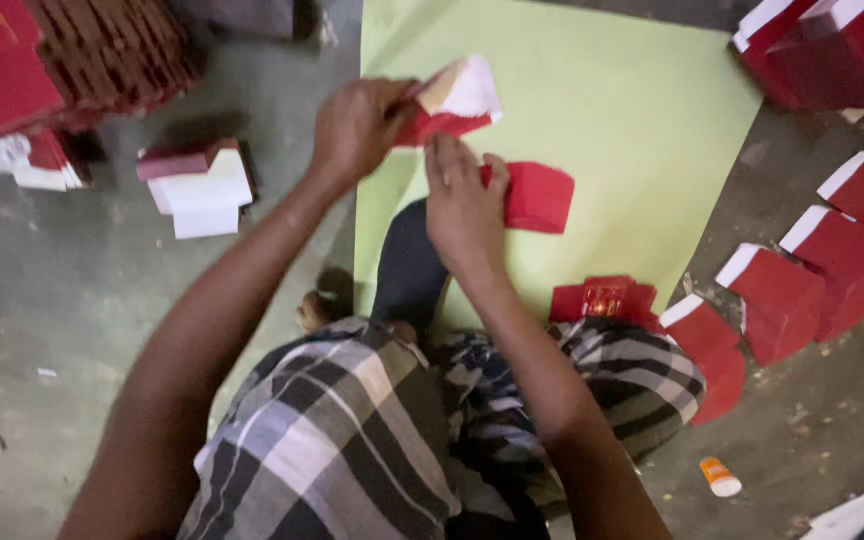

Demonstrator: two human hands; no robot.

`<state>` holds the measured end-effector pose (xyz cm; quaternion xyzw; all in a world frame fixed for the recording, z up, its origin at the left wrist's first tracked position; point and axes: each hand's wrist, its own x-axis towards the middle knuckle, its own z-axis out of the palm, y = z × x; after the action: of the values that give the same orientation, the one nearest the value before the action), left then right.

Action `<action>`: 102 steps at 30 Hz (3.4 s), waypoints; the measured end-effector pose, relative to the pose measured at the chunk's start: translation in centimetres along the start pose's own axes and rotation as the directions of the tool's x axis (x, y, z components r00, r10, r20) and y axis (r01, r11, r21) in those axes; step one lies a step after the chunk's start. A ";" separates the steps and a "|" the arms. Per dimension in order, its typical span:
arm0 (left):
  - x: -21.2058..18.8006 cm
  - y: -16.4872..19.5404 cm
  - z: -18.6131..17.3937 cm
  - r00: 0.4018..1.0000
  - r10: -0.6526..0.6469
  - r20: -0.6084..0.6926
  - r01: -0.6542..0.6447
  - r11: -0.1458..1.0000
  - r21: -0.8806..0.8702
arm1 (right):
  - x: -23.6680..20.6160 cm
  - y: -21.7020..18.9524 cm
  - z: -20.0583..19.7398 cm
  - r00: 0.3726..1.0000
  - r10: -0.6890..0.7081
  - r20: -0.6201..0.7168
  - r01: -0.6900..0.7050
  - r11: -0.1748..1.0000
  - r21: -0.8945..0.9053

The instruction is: The person sits on the floor and repeatedly folds red paper sheets by hand, pressing the creases and stacking the folded pieces into a growing pile. The person handles the sheets one at a time and occasionally adjusts the stack.

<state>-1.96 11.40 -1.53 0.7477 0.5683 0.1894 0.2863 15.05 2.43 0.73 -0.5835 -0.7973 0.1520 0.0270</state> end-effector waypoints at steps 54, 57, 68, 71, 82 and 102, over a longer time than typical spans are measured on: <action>-2.0 2.7 3.1 0.894 -0.432 -0.119 0.383 0.875 -0.297 | 6.3 2.4 3.7 0.916 0.372 -0.153 -0.272 0.852 0.447; -1.7 3.0 1.9 0.892 -0.447 -0.071 0.389 0.836 -0.387 | 5.8 2.2 2.2 0.845 0.495 0.200 -0.498 0.593 0.633; -4.3 6.9 -0.6 0.900 -0.260 0.351 0.437 0.532 -0.725 | -2.6 4.3 -2.8 0.850 0.469 0.239 -0.277 0.013 0.961; -4.7 8.0 -1.1 0.942 -0.163 0.293 0.329 0.625 -0.708 | -4.1 4.4 -2.8 0.867 0.452 0.209 -0.199 -0.071 0.977; -5.8 8.5 -2.0 0.896 -0.215 0.388 0.426 0.658 -0.621 | -5.7 5.6 -2.0 0.939 0.274 0.208 -0.193 -0.081 0.978; -6.2 8.5 -0.9 0.796 -0.114 0.594 0.578 0.433 -0.692 | -5.5 3.0 -7.3 0.752 0.637 0.169 -0.389 0.221 0.895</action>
<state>2.04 4.07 4.92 0.3917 0.4604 0.1927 0.7729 21.20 -0.41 7.56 -0.7190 -0.3385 0.4791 0.3726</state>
